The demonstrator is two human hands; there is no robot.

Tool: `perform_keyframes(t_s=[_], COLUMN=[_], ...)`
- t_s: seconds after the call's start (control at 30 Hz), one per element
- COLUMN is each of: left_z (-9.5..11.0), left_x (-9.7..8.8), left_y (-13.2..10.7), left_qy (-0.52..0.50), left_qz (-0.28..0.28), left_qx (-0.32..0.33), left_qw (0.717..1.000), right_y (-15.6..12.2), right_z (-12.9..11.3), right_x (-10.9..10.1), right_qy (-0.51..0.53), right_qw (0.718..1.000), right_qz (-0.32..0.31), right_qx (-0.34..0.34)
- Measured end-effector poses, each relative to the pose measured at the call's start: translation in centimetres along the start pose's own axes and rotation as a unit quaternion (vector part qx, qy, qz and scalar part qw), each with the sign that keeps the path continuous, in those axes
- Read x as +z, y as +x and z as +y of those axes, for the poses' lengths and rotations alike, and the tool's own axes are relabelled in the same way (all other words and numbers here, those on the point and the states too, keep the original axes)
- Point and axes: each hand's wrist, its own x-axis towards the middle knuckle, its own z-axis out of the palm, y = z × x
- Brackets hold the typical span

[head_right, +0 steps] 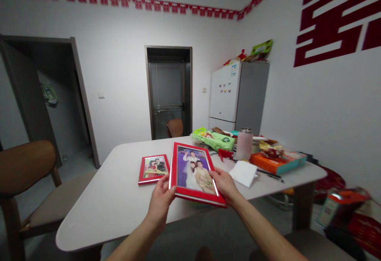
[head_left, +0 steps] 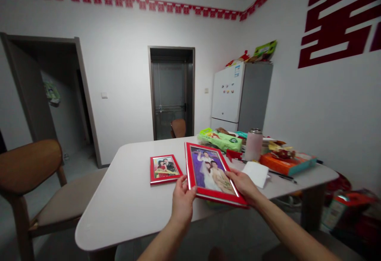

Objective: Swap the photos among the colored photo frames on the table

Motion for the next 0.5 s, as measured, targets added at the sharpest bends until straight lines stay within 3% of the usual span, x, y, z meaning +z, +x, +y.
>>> perform_keyframes(t_s=[0.13, 0.27, 0.37, 0.5], left_z=[-3.6, -5.9, -7.0, -7.6], left_x=[2.5, 3.2, 2.3, -1.1], left_y=[1.7, 2.4, 2.6, 2.5], left_qy=[0.064, 0.119, 0.165, 0.242], left_qz=[-0.021, -0.027, -0.033, -0.017], left_qx=[-0.024, -0.036, -0.040, -0.057], left_qw=[0.997, 0.992, 0.985, 0.968], right_y=[2.1, 2.4, 2.7, 3.1], right_z=[0.1, 0.4, 0.7, 1.4], right_x=[-2.4, -2.6, -1.2, 3.6], right_qy=[-0.100, -0.128, -0.146, -0.147], right_qw=[0.991, 0.988, 0.985, 0.978], right_qz=[0.049, 0.029, -0.007, -0.097], right_qx=[-0.068, -0.081, -0.090, -0.110])
